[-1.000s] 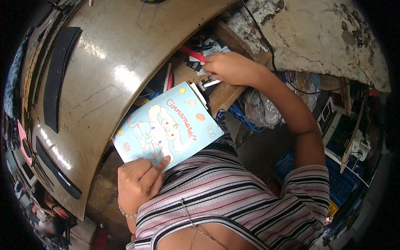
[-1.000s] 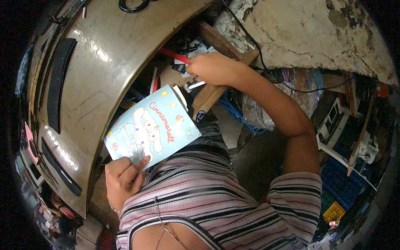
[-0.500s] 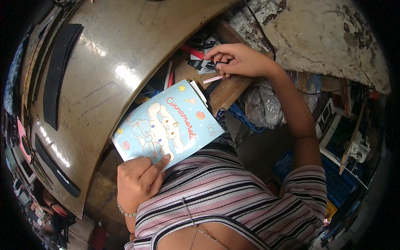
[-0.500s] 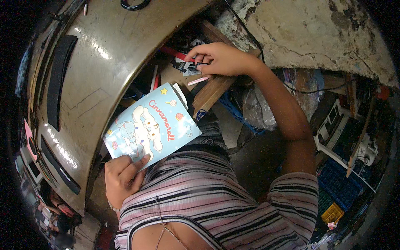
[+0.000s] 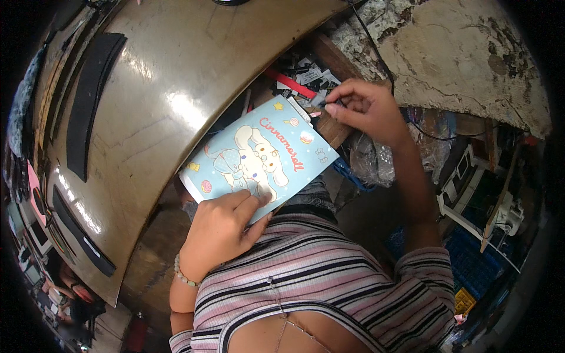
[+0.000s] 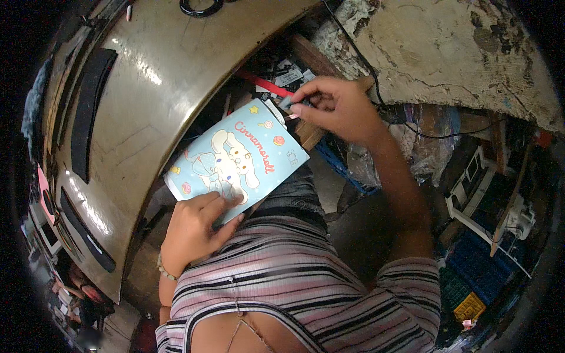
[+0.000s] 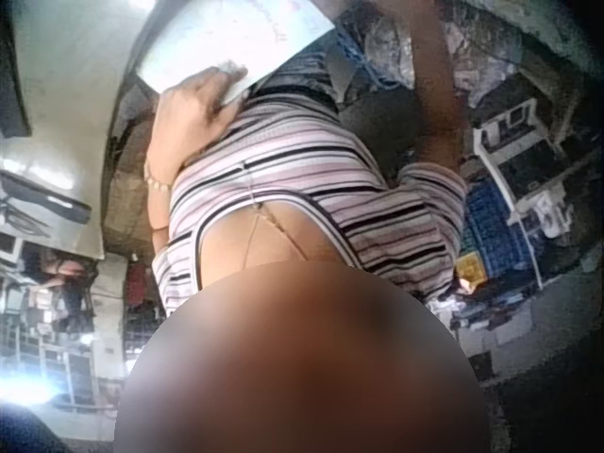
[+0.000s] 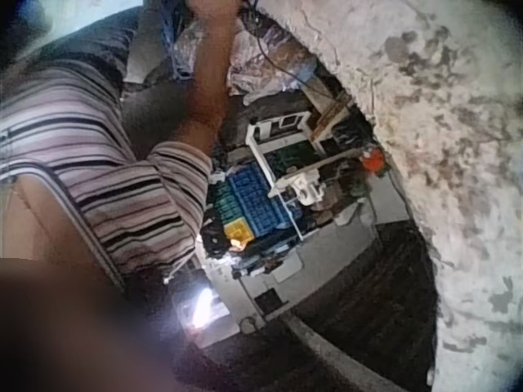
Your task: The person assembles small black fabric pouches by applying hot glue and attaching rectangular labels. They retrieve labels from a drawer, apply glue to the labels and fabric, and press them together to form finished pouches.
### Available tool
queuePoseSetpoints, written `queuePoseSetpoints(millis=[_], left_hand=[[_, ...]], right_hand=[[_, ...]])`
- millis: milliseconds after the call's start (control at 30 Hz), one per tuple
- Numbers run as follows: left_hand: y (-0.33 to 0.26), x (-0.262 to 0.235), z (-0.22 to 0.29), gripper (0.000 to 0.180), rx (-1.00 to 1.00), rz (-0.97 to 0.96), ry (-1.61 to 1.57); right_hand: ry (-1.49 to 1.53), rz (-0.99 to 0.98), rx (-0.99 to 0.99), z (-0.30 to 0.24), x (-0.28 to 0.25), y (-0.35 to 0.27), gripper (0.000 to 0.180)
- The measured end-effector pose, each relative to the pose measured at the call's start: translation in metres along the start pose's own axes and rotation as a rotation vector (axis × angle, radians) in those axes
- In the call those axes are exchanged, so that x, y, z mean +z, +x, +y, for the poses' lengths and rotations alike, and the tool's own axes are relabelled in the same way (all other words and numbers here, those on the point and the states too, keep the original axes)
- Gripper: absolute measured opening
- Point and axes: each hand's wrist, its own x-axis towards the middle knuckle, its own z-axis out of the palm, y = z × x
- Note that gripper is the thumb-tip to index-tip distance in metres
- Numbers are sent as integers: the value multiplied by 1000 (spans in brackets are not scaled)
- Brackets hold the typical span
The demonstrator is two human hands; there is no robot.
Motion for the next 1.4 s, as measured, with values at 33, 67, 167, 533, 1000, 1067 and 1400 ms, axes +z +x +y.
queuePoseSetpoints(millis=[33, 67, 167, 533, 1000, 1067, 1400], left_hand=[[2, 0, -1, 30, -17, -4, -47], [5, 0, -3, 31, -32, -8, -95], [15, 3, -9, 34, -165, 31, -289], [21, 35, -18, 16, -292, 216, -385], [10, 39, -8, 22, -383, 265, -129], [7, 37, -9, 21, -455, 249, -161], [7, 33, -13, 20, -430, 236, -139]], right_hand=[[39, 13, 22, -2, 9, -7, 20], [73, 34, 58, -2, 21, -14, 19], [88, 21, -66, -3, 61, -27, 15], [-114, -134, -173, -2, 88, -22, 13], [-664, 312, -1074, -100, 30, 150, 19], [-576, 288, -863, -80, 17, 129, 18], [-1024, 90, -290, 47, 4, 98, 23]])
